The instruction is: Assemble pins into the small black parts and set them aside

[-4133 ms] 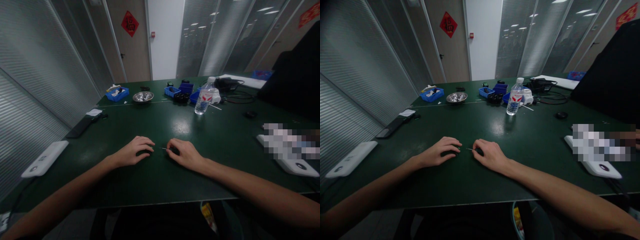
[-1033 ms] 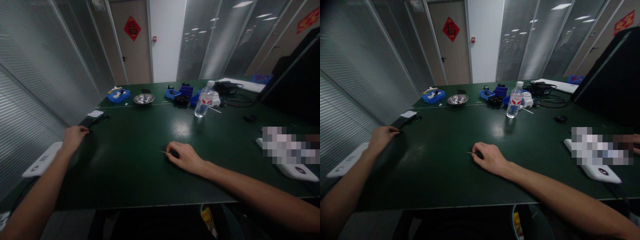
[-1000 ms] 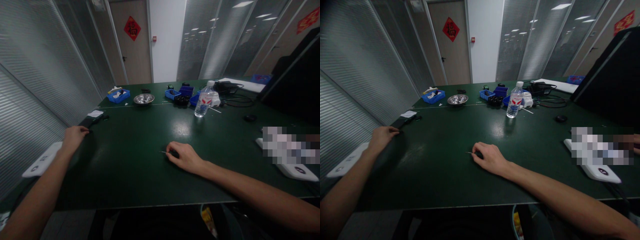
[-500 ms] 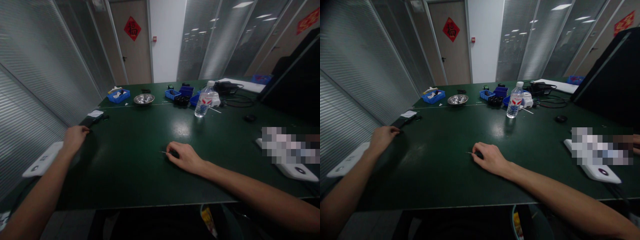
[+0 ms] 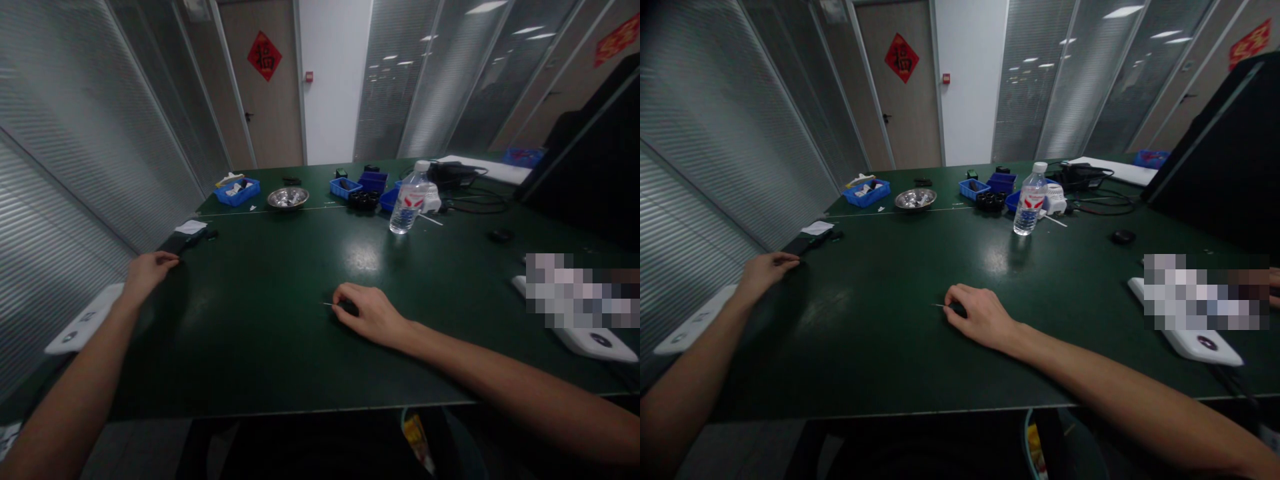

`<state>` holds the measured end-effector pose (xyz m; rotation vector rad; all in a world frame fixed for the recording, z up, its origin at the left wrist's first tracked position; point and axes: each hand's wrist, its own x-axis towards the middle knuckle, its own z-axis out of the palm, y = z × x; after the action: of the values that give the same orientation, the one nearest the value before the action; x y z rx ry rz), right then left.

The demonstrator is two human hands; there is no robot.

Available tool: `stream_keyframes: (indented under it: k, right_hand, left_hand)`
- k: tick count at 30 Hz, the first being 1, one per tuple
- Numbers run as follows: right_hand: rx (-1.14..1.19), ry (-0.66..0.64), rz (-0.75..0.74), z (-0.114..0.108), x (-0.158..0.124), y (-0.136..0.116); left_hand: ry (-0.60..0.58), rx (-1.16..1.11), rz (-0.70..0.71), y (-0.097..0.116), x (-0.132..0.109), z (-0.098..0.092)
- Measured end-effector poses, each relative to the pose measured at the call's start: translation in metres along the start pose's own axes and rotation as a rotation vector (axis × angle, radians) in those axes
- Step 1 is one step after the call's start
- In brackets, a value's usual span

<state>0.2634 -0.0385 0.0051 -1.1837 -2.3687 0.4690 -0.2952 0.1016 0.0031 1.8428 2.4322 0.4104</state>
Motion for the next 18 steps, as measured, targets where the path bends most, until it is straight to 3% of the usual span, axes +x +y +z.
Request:
stream_keyframes:
  k: [8,18]
  right_hand:
    - [0.004,0.003,-0.007,0.000,-0.001,0.001]
    - [0.005,-0.004,0.000,0.000,-0.001,0.001]
  left_hand:
    - [-0.144,-0.155,0.012,-0.014,0.011,0.004]
    - [-0.163,-0.164,0.051,-0.020,0.017,0.006]
